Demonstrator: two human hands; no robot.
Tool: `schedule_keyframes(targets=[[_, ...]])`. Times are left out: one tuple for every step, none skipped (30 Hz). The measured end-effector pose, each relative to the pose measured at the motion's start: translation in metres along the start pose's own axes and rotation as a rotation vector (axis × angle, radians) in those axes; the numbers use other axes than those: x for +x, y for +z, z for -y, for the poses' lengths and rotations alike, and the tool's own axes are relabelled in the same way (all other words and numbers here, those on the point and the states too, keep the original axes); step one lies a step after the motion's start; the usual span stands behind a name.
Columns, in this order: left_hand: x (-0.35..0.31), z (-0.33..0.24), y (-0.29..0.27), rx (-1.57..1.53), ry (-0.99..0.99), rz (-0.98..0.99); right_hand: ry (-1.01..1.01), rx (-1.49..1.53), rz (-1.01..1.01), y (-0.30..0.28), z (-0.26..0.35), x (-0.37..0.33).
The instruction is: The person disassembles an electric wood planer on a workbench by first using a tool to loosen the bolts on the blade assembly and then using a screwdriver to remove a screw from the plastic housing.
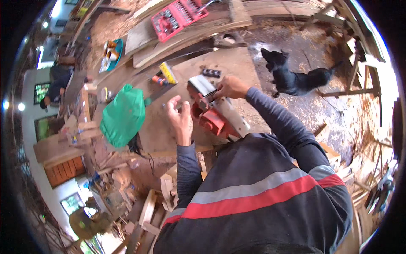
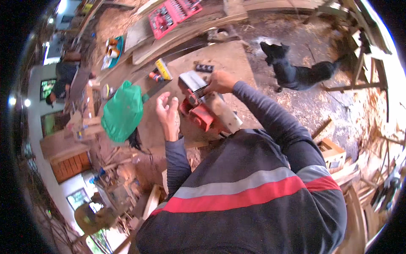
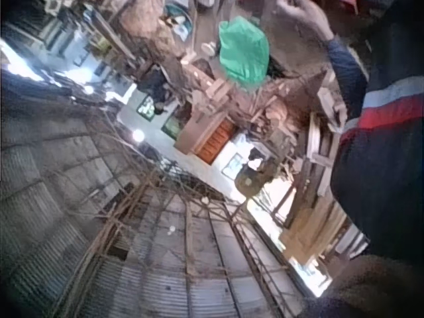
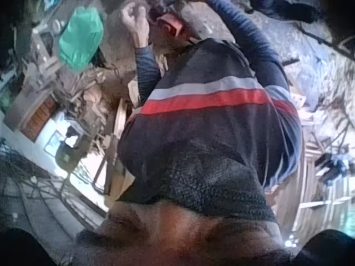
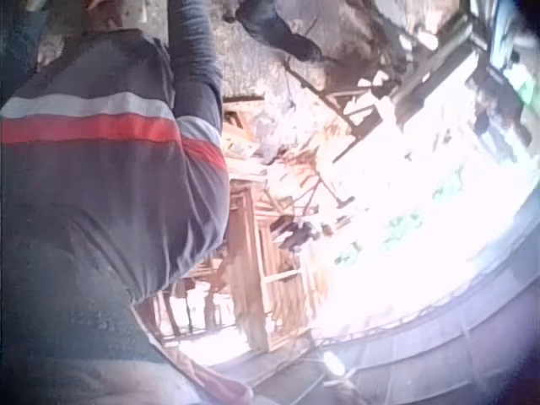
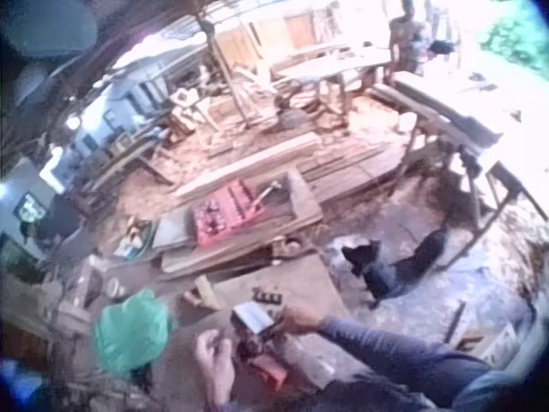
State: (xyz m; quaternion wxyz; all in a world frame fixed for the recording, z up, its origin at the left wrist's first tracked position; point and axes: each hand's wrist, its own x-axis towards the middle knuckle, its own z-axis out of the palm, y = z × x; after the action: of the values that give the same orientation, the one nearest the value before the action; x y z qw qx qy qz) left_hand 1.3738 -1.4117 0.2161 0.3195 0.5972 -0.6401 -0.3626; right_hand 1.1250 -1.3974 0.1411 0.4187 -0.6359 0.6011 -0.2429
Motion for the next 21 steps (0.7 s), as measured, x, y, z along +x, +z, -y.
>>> schedule_keyframes(targets=[[0.001,0.002,-0.012,-0.065,-0.004,-0.057,0.05,-0.013,0.004,-0.001,0.002,-0.001],[0.003,0.001,-0.027,-0.132,-0.005,-0.114,0.101,-0.028,0.007,0.0,0.002,0.001],[0.001,0.001,-0.044,-0.048,-0.043,-0.212,0.089,-0.03,0.031,0.001,0.0,0.001],[0.0,0.007,-0.065,-0.02,-0.045,-0.286,0.045,-0.087,0.019,0.001,0.002,0.003],[-0.003,0.022,-0.087,-0.004,-0.044,-0.346,-0.001,-0.142,0.009,0.002,0.005,0.004],[-0.007,0.041,-0.106,0.012,-0.043,-0.404,-0.019,-0.146,0.033,0.001,0.008,0.005],[-0.013,0.057,-0.125,0.061,-0.047,-0.425,0.057,-0.04,0.056,-0.002,0.015,0.004],[-0.022,0.065,-0.129,0.058,-0.063,-0.439,0.145,0.063,0.073,-0.004,0.014,0.002],[-0.03,0.073,-0.132,0.118,-0.106,-0.435,0.1,0.086,0.069,-0.002,0.005,0.002],[-0.036,0.08,-0.133,0.175,-0.147,-0.427,0.098,0.075,0.084,-0.003,0.003,0.0],[-0.045,0.101,-0.136,0.18,-0.175,-0.424,0.099,0.092,0.04,0.0,0.01,-0.001],[-0.056,0.122,-0.135,0.178,-0.193,-0.448,0.1,0.11,-0.004,0.002,0.017,-0.002],[-0.066,0.136,-0.124,0.193,-0.217,-0.426,0.07,0.078,-0.002,0.0,0.024,-0.005],[-0.072,0.139,-0.112,0.208,-0.237,-0.399,0.067,0.068,0.011,0.001,0.02,-0.004],[-0.077,0.142,-0.1,0.197,-0.297,-0.376,0.148,0.108,0.01,0.004,0.015,-0.004],[-0.079,0.141,-0.087,0.183,-0.355,-0.347,0.232,0.146,0.004,0.005,0.01,-0.004],[-0.082,0.146,-0.078,0.179,-0.335,-0.34,0.246,0.174,-0.018,0.007,0.013,-0.004],[-0.083,0.15,-0.069,0.171,-0.342,-0.347,0.243,0.164,-0.011,0.009,0.017,-0.005],[-0.082,0.154,-0.059,0.186,-0.359,-0.346,0.22,0.221,-0.009,0.008,0.021,-0.006],[-0.082,0.157,-0.053,0.202,-0.375,-0.344,0.197,0.279,-0.009,0.008,0.025,-0.008],[-0.083,0.161,-0.05,0.381,-0.274,-0.354,0.22,0.242,-0.02,0.011,0.031,-0.008]])
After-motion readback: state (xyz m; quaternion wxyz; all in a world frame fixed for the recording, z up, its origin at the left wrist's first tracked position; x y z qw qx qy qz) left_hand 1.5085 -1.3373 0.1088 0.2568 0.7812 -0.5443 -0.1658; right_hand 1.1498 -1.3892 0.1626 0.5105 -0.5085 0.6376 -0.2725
